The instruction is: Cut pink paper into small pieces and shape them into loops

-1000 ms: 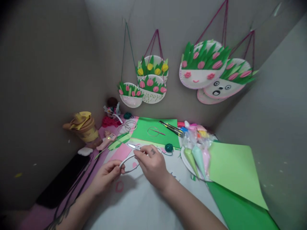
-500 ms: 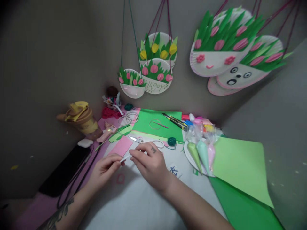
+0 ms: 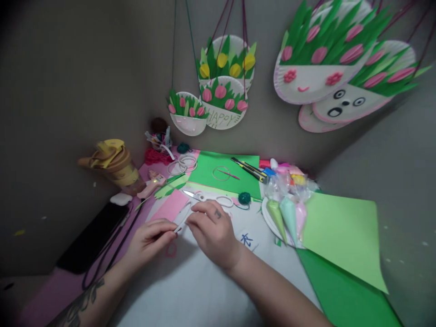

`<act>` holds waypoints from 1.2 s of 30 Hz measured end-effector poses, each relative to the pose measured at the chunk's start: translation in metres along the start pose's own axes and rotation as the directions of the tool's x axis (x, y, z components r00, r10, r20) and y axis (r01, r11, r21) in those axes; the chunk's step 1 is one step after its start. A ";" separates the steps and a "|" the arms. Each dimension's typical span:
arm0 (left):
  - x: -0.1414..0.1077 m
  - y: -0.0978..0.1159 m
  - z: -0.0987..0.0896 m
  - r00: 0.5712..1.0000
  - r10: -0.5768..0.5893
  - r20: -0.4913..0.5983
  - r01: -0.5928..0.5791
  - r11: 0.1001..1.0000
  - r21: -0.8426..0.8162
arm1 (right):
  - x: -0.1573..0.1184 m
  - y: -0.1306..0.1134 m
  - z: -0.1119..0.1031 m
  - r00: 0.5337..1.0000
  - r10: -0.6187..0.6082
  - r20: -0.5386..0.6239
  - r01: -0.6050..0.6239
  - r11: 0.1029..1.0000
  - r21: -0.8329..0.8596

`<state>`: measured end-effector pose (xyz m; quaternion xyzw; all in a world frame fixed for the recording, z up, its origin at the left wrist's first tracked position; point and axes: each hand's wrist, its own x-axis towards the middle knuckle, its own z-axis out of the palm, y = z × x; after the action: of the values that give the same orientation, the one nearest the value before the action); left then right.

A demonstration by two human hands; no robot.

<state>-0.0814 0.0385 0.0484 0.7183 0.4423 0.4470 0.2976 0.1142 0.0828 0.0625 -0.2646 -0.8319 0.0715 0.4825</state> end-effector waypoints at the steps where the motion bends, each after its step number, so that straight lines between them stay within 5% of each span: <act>1: 0.000 0.001 0.000 1.000 0.014 -0.006 -0.014 1.000 0.002 | 0.000 0.000 0.000 1.000 -0.001 0.001 0.001 1.000 0.001; 36: -0.002 -0.001 0.001 1.000 -0.002 -0.014 0.002 1.000 0.025 | -0.006 -0.001 0.006 0.999 0.015 -0.030 -0.016 1.000 -0.024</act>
<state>-0.0815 0.0374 0.0462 0.7185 0.4508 0.4458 0.2859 0.1111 0.0795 0.0548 -0.2781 -0.8233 0.0612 0.4910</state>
